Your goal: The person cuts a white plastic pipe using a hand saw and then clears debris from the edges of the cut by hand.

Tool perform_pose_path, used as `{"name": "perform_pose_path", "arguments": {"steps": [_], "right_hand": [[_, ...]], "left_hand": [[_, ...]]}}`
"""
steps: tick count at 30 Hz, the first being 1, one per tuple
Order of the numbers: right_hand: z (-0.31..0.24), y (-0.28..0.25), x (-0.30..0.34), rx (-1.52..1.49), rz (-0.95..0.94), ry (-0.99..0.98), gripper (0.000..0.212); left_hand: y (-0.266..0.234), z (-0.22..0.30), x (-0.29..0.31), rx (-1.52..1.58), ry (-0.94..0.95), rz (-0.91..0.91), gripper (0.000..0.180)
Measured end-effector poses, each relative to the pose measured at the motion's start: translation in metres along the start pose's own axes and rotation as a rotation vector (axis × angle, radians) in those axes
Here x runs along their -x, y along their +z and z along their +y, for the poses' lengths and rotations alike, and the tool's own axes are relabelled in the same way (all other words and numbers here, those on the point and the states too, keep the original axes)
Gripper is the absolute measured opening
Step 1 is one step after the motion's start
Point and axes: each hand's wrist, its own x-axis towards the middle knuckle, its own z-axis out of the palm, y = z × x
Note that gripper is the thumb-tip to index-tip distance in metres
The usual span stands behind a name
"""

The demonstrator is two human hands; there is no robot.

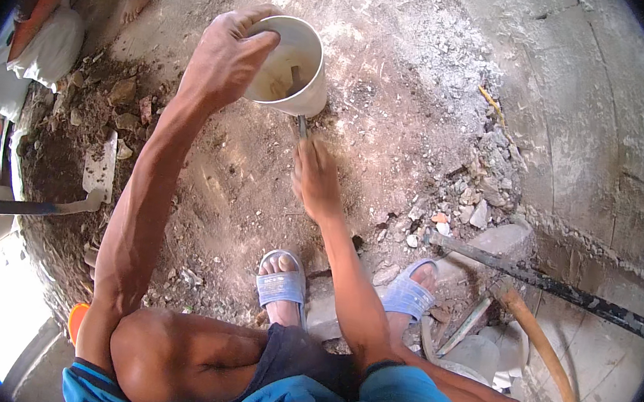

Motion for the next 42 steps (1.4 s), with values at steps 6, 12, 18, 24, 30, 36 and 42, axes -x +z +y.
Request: {"name": "perform_pose_path", "arguments": {"steps": [6,12,18,24,30,36,42], "right_hand": [[-0.002,0.006,0.001,-0.019,0.035,-0.006,0.035],[-0.013,0.013,-0.031,-0.011,0.024,-0.051,0.030],[-0.014,0.012,-0.029,-0.060,0.009,-0.077,0.028],[-0.014,0.012,-0.028,-0.021,0.084,-0.056,0.033],[-0.017,0.023,-0.025,-0.003,0.189,-0.095,0.022],[-0.013,0.015,-0.029,0.060,0.172,-0.022,0.029],[-0.016,0.015,-0.033,0.104,0.156,-0.035,0.039]], "left_hand": [[0.001,-0.002,-0.002,-0.120,0.104,0.044,0.042],[0.001,-0.003,-0.003,-0.072,0.119,0.026,0.042],[0.004,-0.001,-0.003,-0.084,0.115,0.018,0.041],[-0.001,0.007,0.004,-0.038,-0.022,-0.043,0.040],[0.007,0.003,0.005,-0.270,0.692,0.230,0.033],[0.004,0.005,0.030,-0.511,1.005,0.152,0.038],[-0.008,-0.008,0.035,-0.647,0.941,-0.001,0.043]]}}
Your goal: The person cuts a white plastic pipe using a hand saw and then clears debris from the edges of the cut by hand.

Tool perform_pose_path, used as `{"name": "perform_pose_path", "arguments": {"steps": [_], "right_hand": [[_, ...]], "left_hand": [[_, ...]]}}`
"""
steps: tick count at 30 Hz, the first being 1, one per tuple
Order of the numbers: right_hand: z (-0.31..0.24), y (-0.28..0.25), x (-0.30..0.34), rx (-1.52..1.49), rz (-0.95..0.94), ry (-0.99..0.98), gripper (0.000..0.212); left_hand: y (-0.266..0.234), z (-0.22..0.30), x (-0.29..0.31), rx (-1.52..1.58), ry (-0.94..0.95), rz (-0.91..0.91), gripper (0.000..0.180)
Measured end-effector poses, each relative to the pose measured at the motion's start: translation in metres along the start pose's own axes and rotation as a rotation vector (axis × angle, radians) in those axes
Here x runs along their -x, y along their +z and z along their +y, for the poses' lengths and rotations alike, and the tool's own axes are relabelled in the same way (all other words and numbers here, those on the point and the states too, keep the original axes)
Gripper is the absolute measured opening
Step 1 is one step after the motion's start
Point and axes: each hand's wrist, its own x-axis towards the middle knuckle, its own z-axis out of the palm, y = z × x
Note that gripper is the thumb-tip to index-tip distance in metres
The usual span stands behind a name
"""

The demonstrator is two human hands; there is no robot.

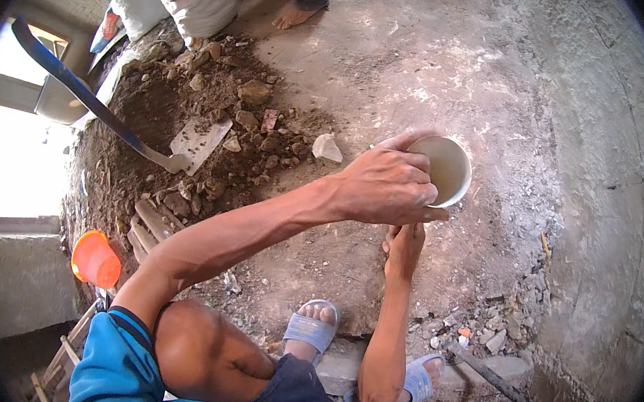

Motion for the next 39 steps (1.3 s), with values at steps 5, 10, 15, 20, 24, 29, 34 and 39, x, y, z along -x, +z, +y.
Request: {"name": "perform_pose_path", "arguments": {"steps": [5,10,15,20,24,29,34,39], "right_hand": [[0.023,-0.008,0.007,-0.006,0.035,-0.081,0.032],[0.038,-0.034,0.047,0.053,0.038,-0.033,0.030],[0.013,-0.021,0.021,-0.029,0.007,0.006,0.032],[0.013,-0.026,0.045,0.019,-0.013,0.036,0.030],[0.019,-0.028,0.001,0.003,-0.060,-0.130,0.026],[0.015,-0.022,0.050,-0.122,-0.078,0.095,0.019],[0.032,-0.026,0.008,-0.209,-0.124,-0.002,0.024],[0.018,-0.018,0.045,-0.095,-0.090,0.032,0.032]], "left_hand": [[0.006,-0.001,0.007,0.074,-0.031,0.006,0.038],[0.007,-0.001,0.006,0.053,0.028,0.038,0.036],[0.005,-0.005,0.009,0.029,0.039,0.020,0.040],[0.001,-0.003,0.004,0.012,0.022,-0.025,0.037],[0.003,-0.003,-0.003,0.062,0.046,0.000,0.029],[-0.005,-0.001,0.002,0.071,0.005,-0.025,0.025],[-0.005,-0.001,0.001,0.053,-0.005,-0.113,0.023],[-0.011,0.002,0.001,0.044,-0.016,-0.098,0.020]]}}
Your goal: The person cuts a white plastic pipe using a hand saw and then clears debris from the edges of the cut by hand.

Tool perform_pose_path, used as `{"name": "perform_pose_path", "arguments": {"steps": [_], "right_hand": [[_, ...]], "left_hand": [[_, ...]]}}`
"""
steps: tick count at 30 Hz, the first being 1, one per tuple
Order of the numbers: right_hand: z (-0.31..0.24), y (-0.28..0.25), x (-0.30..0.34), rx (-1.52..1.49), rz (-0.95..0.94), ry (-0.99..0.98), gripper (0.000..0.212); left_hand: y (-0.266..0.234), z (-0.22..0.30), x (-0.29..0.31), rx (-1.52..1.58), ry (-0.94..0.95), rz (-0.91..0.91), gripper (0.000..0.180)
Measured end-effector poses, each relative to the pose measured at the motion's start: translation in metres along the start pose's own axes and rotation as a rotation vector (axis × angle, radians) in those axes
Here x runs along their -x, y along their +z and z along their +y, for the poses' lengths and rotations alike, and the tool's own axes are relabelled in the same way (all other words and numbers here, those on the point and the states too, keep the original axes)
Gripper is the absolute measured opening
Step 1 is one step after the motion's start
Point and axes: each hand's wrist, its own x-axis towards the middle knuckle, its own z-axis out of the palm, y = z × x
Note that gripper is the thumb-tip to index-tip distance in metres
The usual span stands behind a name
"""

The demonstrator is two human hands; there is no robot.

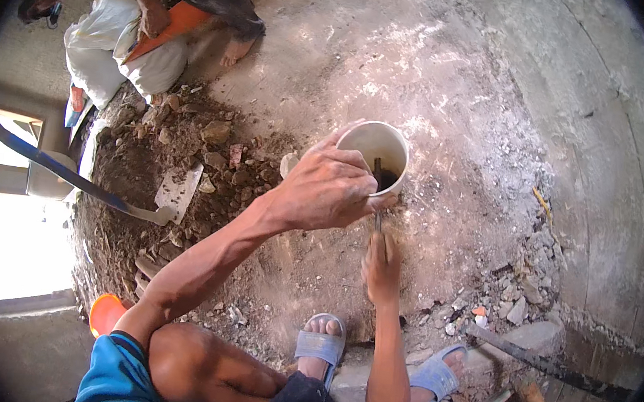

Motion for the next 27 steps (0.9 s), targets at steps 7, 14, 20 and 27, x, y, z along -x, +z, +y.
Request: {"name": "perform_pose_path", "arguments": {"steps": [7,14,20,27], "right_hand": [[0.033,-0.014,-0.013,0.270,-0.011,-0.265,0.028],[0.025,-0.018,-0.044,0.194,-0.002,-0.250,0.029],[0.010,-0.004,-0.006,-0.027,-0.049,-0.059,0.025],[0.062,-0.027,-0.036,0.438,0.187,-0.802,0.025]], "left_hand": [[0.009,-0.004,0.003,0.018,0.002,0.043,0.038],[0.010,-0.001,-0.003,-0.016,-0.010,-0.030,0.031],[0.002,0.001,-0.004,-0.094,-0.005,-0.045,0.028],[0.016,0.002,-0.010,-0.056,-0.009,-0.080,0.034]]}}
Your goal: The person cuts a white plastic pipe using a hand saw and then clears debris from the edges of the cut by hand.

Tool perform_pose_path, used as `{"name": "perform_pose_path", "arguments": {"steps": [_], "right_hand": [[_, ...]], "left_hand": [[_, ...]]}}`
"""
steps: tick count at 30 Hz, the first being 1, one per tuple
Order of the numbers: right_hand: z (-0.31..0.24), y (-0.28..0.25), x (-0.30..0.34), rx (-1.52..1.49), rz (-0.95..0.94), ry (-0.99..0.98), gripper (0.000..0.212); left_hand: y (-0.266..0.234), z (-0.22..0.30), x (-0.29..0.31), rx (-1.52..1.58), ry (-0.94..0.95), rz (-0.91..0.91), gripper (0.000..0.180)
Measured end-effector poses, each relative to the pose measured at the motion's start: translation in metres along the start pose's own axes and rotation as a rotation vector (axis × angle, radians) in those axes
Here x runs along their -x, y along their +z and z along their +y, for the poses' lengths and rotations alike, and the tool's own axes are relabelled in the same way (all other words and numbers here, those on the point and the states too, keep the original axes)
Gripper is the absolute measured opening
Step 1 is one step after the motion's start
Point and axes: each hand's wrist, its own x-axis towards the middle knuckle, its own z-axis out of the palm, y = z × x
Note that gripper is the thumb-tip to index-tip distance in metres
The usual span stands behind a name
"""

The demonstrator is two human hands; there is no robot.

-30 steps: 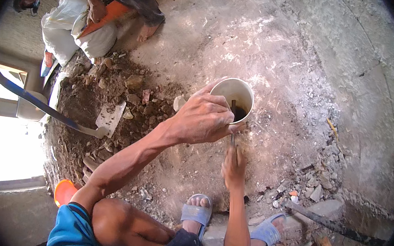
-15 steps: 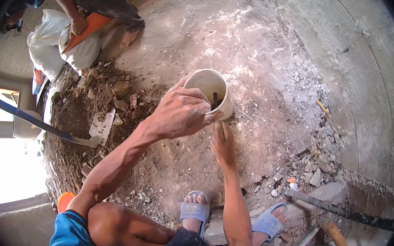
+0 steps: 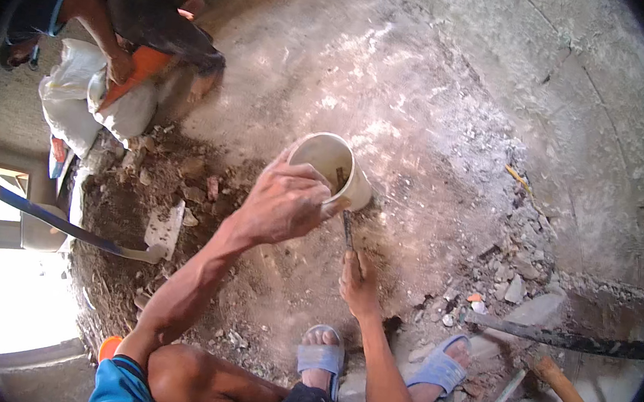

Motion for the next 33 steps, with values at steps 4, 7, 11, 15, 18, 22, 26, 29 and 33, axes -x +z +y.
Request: {"name": "perform_pose_path", "arguments": {"steps": [4,7,11,15,18,22,26,29,33], "right_hand": [[-0.038,0.018,-0.046,-0.354,-0.181,0.470,0.028],[-0.046,0.001,-0.020,-0.460,-0.251,0.648,0.029],[-0.027,-0.003,0.014,-0.303,-0.128,0.398,0.031],[-0.038,0.004,-0.037,-0.430,-0.248,0.554,0.024],[-0.062,0.002,-0.015,-0.514,-0.218,0.720,0.032],[-0.071,-0.006,-0.012,-0.551,-0.224,0.767,0.034],[-0.058,0.011,-0.046,-0.602,-0.248,0.714,0.033],[-0.076,-0.018,0.011,-0.545,-0.222,0.857,0.032],[-0.068,0.009,-0.040,-0.566,-0.203,0.762,0.033]], "left_hand": [[0.012,-0.017,0.021,0.012,-0.043,0.039,0.036],[-0.005,-0.005,0.013,-0.021,-0.020,0.003,0.033],[-0.003,-0.003,0.003,-0.055,-0.012,0.002,0.027],[-0.006,0.000,0.010,-0.021,-0.032,0.016,0.030],[-0.004,-0.006,0.012,-0.056,-0.023,-0.023,0.029],[0.001,-0.009,0.011,-0.052,0.002,0.014,0.030],[0.001,-0.006,0.010,-0.007,-0.025,0.027,0.032],[0.003,-0.009,0.009,-0.033,-0.025,0.015,0.028],[0.001,-0.010,0.010,0.014,-0.029,-0.002,0.029]]}}
